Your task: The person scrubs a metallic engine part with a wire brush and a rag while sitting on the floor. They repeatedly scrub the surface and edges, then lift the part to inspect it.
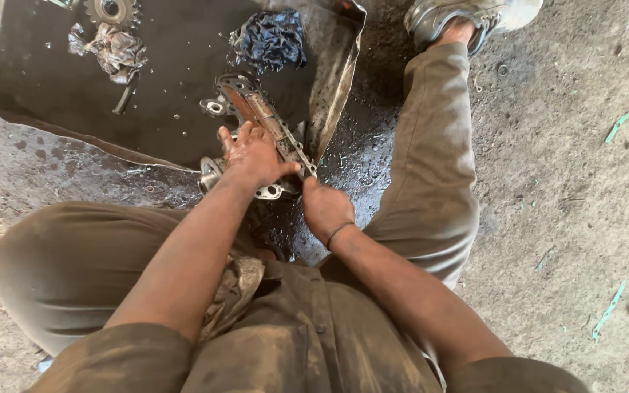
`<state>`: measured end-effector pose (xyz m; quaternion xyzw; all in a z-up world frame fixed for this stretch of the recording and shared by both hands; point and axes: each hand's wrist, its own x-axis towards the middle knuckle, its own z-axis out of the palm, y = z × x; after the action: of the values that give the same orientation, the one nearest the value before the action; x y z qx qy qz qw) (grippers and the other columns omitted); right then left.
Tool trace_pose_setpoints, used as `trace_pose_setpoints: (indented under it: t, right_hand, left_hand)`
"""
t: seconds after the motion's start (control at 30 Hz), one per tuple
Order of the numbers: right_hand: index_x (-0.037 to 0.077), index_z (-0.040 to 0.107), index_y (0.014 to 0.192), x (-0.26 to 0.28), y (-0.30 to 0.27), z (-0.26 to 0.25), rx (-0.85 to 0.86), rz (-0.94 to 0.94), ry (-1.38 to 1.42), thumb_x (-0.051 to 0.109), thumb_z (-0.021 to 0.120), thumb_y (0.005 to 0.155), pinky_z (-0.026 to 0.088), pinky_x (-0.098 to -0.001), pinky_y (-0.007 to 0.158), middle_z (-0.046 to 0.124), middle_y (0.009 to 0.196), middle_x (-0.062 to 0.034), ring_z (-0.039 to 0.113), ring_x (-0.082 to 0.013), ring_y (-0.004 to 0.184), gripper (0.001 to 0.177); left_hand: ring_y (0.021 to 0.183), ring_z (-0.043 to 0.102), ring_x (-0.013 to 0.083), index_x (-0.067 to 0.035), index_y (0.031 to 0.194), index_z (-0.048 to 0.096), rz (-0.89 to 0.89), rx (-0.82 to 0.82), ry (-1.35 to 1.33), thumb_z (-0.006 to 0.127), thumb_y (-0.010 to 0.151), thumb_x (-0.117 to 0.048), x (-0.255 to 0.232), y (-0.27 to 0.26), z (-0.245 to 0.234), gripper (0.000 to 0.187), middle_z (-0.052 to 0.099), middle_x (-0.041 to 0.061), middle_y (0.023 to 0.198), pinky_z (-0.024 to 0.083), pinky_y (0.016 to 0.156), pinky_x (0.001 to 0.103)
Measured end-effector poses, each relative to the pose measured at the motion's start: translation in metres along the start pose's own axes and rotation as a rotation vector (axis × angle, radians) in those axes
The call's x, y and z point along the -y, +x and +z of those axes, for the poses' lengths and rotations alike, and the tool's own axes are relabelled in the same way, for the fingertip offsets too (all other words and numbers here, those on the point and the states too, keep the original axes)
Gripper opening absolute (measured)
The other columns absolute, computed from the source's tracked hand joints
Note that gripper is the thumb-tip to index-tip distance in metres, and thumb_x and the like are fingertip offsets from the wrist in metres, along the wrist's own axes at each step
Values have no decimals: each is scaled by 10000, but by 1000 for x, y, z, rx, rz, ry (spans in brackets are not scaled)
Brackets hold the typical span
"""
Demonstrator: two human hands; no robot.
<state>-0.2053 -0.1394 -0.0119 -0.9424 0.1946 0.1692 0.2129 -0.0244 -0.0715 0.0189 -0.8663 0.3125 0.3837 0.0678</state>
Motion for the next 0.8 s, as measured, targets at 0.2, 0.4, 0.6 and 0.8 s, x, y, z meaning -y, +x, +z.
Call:
trace_pose_setpoints:
  t: [0.2,0.4,0.6,0.8]
  right_hand:
    - [0,537,1031,-9,0,21,2,22,92,85,464,969,569,-521,640,724,806,-196,722,-392,720,128]
    - [19,554,999,-6,17,14,-45,22,19,128,499,933,579,-512,657,727,796,-190,731,-385,746,139]
    - [16,557,1006,-4,-2,21,-30,8,38,94,488,957,586,-506,660,727,820,-210,740,-388,746,115]
    - [12,561,985,-3,31,17,-74,67,35,79,496,925,589,-508,678,723,811,-223,737,-399,750,111]
  left_hand:
    - [1555,58,344,-30,1495,426,-6,-86,-29,739,710,-782,4,3,13,1132,253,159,1644,-26,1214,611]
    - [1564,54,365,-56,1510,418,-60,-111,-46,729,732,-768,-5,2,1,1099,244,163,1654,-15,1221,626]
    - [1564,58,356,-92,1481,486,-12,-37,-17,729,722,-768,7,5,4,1045,249,148,1654,-14,1237,599]
    - [1566,75,370,-63,1453,525,-85,-165,-12,685,776,-775,-3,13,8,996,287,178,1645,-14,1233,629]
